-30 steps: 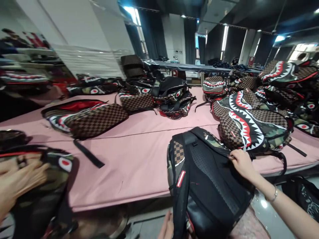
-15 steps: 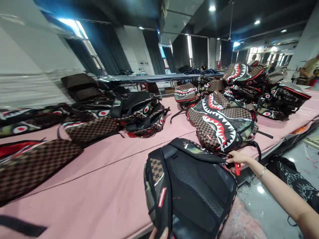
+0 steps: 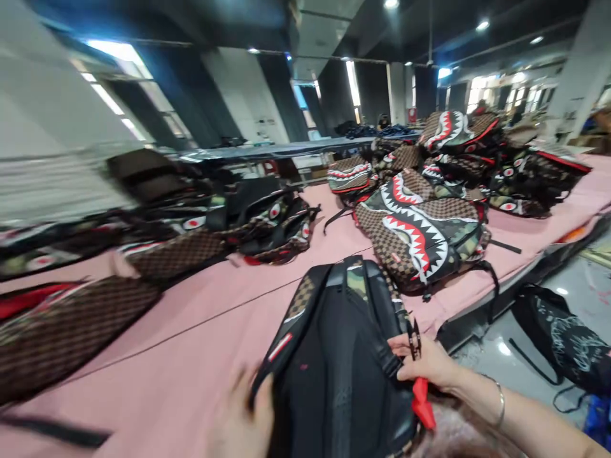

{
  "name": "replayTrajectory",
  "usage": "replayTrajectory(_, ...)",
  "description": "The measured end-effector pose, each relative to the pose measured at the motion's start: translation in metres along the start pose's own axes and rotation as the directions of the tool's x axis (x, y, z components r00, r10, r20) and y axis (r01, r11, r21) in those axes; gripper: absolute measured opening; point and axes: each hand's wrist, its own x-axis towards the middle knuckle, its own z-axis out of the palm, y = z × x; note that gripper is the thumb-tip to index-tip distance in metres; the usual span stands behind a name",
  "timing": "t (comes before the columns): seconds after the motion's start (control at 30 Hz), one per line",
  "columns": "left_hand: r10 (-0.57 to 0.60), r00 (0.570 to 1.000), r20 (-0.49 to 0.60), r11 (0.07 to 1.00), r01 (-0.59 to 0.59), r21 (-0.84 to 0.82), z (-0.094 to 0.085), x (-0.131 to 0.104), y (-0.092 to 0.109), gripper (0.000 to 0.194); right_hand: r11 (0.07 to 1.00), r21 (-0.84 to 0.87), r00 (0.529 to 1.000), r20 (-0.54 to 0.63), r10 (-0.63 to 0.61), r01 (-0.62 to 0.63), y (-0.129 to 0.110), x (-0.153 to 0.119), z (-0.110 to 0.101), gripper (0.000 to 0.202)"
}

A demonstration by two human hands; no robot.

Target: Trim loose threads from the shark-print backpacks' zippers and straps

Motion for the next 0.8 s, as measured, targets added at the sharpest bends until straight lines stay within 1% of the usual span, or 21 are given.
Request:
replayTrajectory(0.03,0.033,0.998,0.056,0.996,-0.029,-0.085,0.003,-0.009,0.008,0.042,0.999,0.026,1.000,-0.013,0.025,-0.025,0.003,-0.004,0.005,0.048)
replayTrajectory(0.07,0.019,0.992,0.122,0.981,0.005,-0.193,0.009,-0.020,0.017,0.039,0.998,0.045,0.999,-0.017,0.050,-0.049,0.004,-0.007,0.009,0.046)
replayTrajectory(0.1,0.005,0.972,0.233,0.951,0.067,-0.302,0.016,-0.033,0.026,0.037,0.996,0.058,0.998,-0.020,0.067,-0.066,0.005,-0.009,0.011,0.045)
replayTrajectory(0.13,-0.003,0.950,0.313,0.908,0.134,-0.398,0.025,-0.046,0.035,0.035,0.995,0.069,0.997,-0.028,0.073,-0.071,0.005,-0.010,0.012,0.044)
replayTrajectory(0.17,0.000,0.930,0.367,0.863,0.185,-0.470,0.034,-0.058,0.043,0.035,0.995,0.079,0.997,-0.039,0.071,-0.067,0.004,-0.012,0.012,0.043)
replayTrajectory(0.2,0.012,0.921,0.390,0.822,0.213,-0.528,0.042,-0.070,0.051,0.034,0.994,0.086,0.997,-0.051,0.065,-0.061,0.004,-0.013,0.012,0.043)
replayTrajectory(0.23,0.026,0.921,0.390,0.789,0.220,-0.573,0.048,-0.078,0.057,0.033,0.994,0.089,0.997,-0.057,0.061,-0.055,0.003,-0.014,0.012,0.042)
replayTrajectory(0.3,0.059,0.932,0.357,0.761,0.190,-0.621,0.055,-0.088,0.067,0.029,0.997,0.068,0.997,-0.061,0.052,-0.047,0.002,-0.015,0.012,0.041)
replayTrajectory(0.33,0.080,0.937,0.339,0.765,0.161,-0.624,0.057,-0.089,0.070,0.027,0.998,0.037,0.997,-0.067,0.043,-0.041,0.002,-0.016,0.011,0.040)
replayTrajectory(0.4,0.137,0.936,0.324,0.802,0.087,-0.591,0.057,-0.086,0.075,0.025,0.999,-0.042,0.996,-0.093,0.015,-0.019,0.003,-0.018,0.012,0.038)
replayTrajectory(0.5,0.230,0.905,0.359,0.869,-0.026,-0.494,0.055,-0.077,0.078,0.021,0.988,-0.157,0.994,-0.105,-0.018,0.001,0.005,-0.022,0.015,0.033)
replayTrajectory(0.57,0.271,0.877,0.396,0.894,-0.077,-0.441,0.054,-0.074,0.080,0.017,0.976,-0.218,0.996,-0.079,-0.029,0.011,0.008,-0.024,0.017,0.027)
replayTrajectory(0.63,0.297,0.864,0.407,0.903,-0.116,-0.413,0.055,-0.075,0.081,0.013,0.963,-0.269,0.998,-0.045,-0.037,0.024,0.011,-0.025,0.020,0.022)
replayTrajectory(0.67,0.307,0.868,0.390,0.903,-0.137,-0.406,0.056,-0.078,0.081,0.013,0.957,-0.290,0.999,-0.032,-0.037,0.026,0.012,-0.025,0.021,0.021)
replayTrajectory(0.7,0.311,0.883,0.351,0.902,-0.158,-0.401,0.057,-0.081,0.082,0.014,0.951,-0.307,0.999,-0.024,-0.037,0.028,0.012,-0.025,0.021,0.021)
replayTrajectory(0.8,0.285,0.947,0.150,0.894,-0.206,-0.398,0.063,-0.092,0.082,0.014,0.941,-0.335,0.998,-0.018,-0.056,0.046,0.007,-0.024,0.019,0.030)
